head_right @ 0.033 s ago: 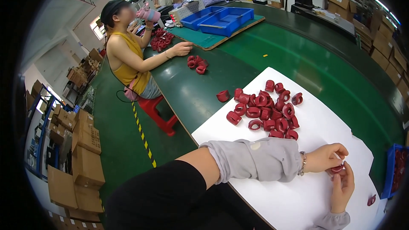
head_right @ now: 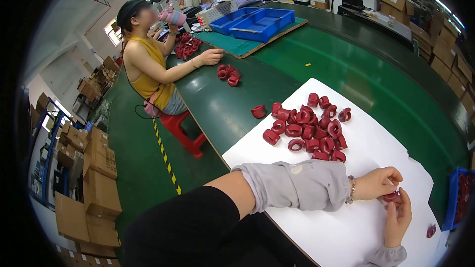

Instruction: The recorder is manually assembling small silver components into red plastic housings at a factory workbench.

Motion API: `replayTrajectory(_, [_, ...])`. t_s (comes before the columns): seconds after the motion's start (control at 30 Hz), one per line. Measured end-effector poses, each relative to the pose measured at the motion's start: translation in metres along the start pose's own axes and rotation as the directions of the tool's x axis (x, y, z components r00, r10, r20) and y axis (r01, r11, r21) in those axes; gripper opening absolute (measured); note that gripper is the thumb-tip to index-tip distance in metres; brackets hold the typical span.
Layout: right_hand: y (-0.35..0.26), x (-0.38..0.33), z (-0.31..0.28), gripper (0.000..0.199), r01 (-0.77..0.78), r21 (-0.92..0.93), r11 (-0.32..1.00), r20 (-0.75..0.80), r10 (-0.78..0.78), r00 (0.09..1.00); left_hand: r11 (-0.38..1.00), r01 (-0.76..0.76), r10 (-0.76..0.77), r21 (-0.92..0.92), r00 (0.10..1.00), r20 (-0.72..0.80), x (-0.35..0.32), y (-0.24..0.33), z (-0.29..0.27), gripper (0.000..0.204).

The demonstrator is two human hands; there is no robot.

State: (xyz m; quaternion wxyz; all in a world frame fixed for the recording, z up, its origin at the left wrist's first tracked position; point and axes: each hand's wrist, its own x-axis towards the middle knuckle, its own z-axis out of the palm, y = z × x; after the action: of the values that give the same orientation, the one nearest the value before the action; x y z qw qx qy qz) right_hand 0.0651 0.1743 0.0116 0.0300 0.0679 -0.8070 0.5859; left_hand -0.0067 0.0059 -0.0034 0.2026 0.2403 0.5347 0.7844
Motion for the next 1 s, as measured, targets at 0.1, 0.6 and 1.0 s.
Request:
replayTrajectory(0.1, [0.001, -0.001, 0.002, 0.047, 0.055, -0.017, 0.998, 0.022, -0.055, 0.998, 0.999, 0.045, -0.045, 0.003, 0.999, -0.008, -0.001, 0.002, 0.001, 0.023])
replayTrajectory(0.6, [0.007, 0.002, -0.003, 0.038, 0.062, 0.122, 0.991, -0.085, -0.052, 0.995, 0.808, -0.317, 0.27, 0.496, 0.948, 0.167, -0.011, 0.008, 0.003, 0.02])
replayTrajectory(1.0, [-0.003, 0.0, 0.0, 0.04, 0.169, 0.053, 0.984, -0.016, -0.168, 0.986, 0.977, -0.06, 0.016, 0.206, 0.978, 0.207, -0.014, 0.019, 0.006, 0.022])
